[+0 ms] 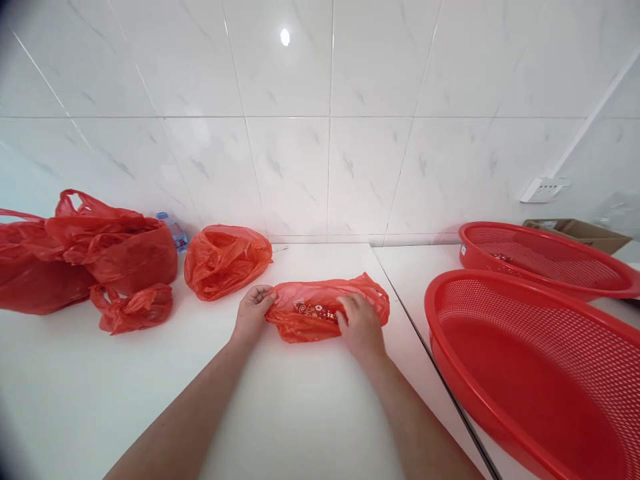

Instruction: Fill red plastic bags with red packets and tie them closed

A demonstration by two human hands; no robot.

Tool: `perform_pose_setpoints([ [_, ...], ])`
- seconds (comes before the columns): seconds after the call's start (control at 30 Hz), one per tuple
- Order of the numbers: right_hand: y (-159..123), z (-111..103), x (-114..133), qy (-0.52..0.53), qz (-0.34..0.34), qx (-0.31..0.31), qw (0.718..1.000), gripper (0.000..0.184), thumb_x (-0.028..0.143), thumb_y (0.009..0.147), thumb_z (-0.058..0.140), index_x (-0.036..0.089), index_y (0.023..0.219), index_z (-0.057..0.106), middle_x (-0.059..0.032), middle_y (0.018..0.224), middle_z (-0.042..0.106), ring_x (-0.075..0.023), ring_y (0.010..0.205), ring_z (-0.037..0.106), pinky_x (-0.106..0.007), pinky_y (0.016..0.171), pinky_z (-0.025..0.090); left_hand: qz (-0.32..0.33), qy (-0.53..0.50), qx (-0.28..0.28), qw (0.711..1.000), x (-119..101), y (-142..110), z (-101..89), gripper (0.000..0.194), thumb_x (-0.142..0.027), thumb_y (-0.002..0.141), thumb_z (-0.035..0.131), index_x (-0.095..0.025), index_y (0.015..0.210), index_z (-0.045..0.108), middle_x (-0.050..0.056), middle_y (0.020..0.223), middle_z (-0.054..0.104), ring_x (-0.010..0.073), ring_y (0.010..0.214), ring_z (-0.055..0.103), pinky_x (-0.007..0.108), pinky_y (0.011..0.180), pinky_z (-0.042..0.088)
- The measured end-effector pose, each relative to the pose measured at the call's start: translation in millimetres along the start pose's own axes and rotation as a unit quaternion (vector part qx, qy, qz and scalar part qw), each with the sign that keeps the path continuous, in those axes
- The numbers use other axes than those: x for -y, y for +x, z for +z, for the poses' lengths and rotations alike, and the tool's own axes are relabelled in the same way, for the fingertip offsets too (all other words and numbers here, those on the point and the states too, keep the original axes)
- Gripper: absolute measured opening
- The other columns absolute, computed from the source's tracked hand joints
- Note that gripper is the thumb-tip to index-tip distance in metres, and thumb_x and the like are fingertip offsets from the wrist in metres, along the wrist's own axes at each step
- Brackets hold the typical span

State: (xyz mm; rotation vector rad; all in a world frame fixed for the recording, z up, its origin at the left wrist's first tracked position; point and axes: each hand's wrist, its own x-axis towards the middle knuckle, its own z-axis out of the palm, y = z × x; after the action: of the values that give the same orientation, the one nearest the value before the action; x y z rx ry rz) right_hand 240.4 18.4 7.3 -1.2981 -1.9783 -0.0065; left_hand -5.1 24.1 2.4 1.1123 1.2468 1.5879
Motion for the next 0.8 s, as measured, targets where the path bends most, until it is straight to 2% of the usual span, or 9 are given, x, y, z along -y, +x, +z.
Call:
perform_pose_setpoints([
  [0.07,-1.8,7.4,16.3,0.013,-0.037,0.049,0.998,0.030,0.019,0.080,0.052,0.024,0.109,0.057,-0.0061,0.106,0.057,-0.0228,0.101,0.052,-0.039,0.088,0.044,0.003,0.002,0.037,0.999,-2.6,-3.5,3.6,0.041,-0.039,0.067,0.067,-0.019,0.100,0.052,0.001,0.081,0.063,0.0139,0.070,0.060,0.027,0.067,0.047],
  [0.2,-5.5,20.5,35.5,0.023,-0.059,0.133,0.989,0.056,0.017,0.071,0.063,0.030,0.124,0.049,-0.0066,0.115,0.053,-0.0249,0.104,0.050,-0.040,0.086,0.044,0.001,0.022,0.119,0.993,-4.4,-11.2,11.6,0.055,-0.029,0.068,0.067,-0.022,0.118,0.045,0.003,0.090,0.063,0.0153,0.077,0.061,0.029,0.071,0.048],
  [0.27,-6.7,24.3,35.3,0.034,-0.042,0.140,0.989,0.050,0.013,0.075,0.056,0.031,0.122,0.052,-0.0059,0.108,0.055,-0.0229,0.098,0.052,-0.038,0.081,0.045,-0.005,0.039,0.133,0.990,-3.6,-12.6,13.1,0.055,-0.022,0.068,0.063,-0.022,0.120,0.044,0.002,0.087,0.062,0.0139,0.073,0.060,0.027,0.068,0.048],
  [0.37,-7.2,25.5,28.8,0.102,0.011,0.119,0.987,0.040,0.008,0.077,0.046,0.030,0.108,0.060,-0.0033,0.095,0.055,-0.0188,0.087,0.054,-0.034,0.075,0.047,-0.016,0.044,0.117,0.992,-0.7,-11.0,12.4,0.053,-0.014,0.066,0.058,-0.022,0.118,0.045,0.000,0.081,0.060,0.0119,0.066,0.057,0.024,0.060,0.046],
  [0.47,-6.4,23.1,23.9,0.191,0.067,0.077,0.976,0.031,0.011,0.077,0.049,0.027,0.100,0.060,-0.0033,0.098,0.054,-0.0187,0.090,0.053,-0.033,0.075,0.049,-0.021,0.035,0.104,0.994,2.5,-8.3,11.2,0.052,-0.012,0.065,0.055,-0.022,0.115,0.047,-0.001,0.080,0.060,0.0118,0.066,0.057,0.023,0.059,0.045],
  [0.53,-5.4,20.4,23.1,0.215,0.084,0.045,0.972,0.027,0.014,0.077,0.049,0.026,0.100,0.059,-0.0037,0.100,0.054,-0.0190,0.093,0.053,-0.034,0.078,0.049,-0.018,0.034,0.098,0.994,4.0,-7.3,10.8,0.051,-0.011,0.065,0.055,-0.022,0.114,0.049,-0.001,0.077,0.059,0.0117,0.065,0.057,0.022,0.058,0.045],
  [0.7,-2.3,13.2,19.3,0.175,0.092,-0.031,0.980,0.025,0.017,0.080,0.046,0.025,0.102,0.056,-0.0042,0.104,0.053,-0.0193,0.099,0.051,-0.037,0.087,0.045,-0.014,0.009,0.083,0.996,5.9,-5.8,9.1,0.048,-0.012,0.064,0.056,-0.022,0.110,0.051,-0.001,0.077,0.061,0.0108,0.061,0.056,0.021,0.054,0.043],
  [0.8,-1.2,10.6,12.3,0.129,0.114,-0.050,0.984,0.027,0.021,0.082,0.046,0.024,0.107,0.055,-0.0052,0.108,0.055,-0.0215,0.104,0.049,-0.040,0.091,0.042,-0.008,-0.002,0.068,0.998,7.0,-4.2,6.9,0.047,-0.014,0.064,0.057,-0.022,0.110,0.052,0.000,0.083,0.063,0.0116,0.065,0.058,0.022,0.056,0.043],
])
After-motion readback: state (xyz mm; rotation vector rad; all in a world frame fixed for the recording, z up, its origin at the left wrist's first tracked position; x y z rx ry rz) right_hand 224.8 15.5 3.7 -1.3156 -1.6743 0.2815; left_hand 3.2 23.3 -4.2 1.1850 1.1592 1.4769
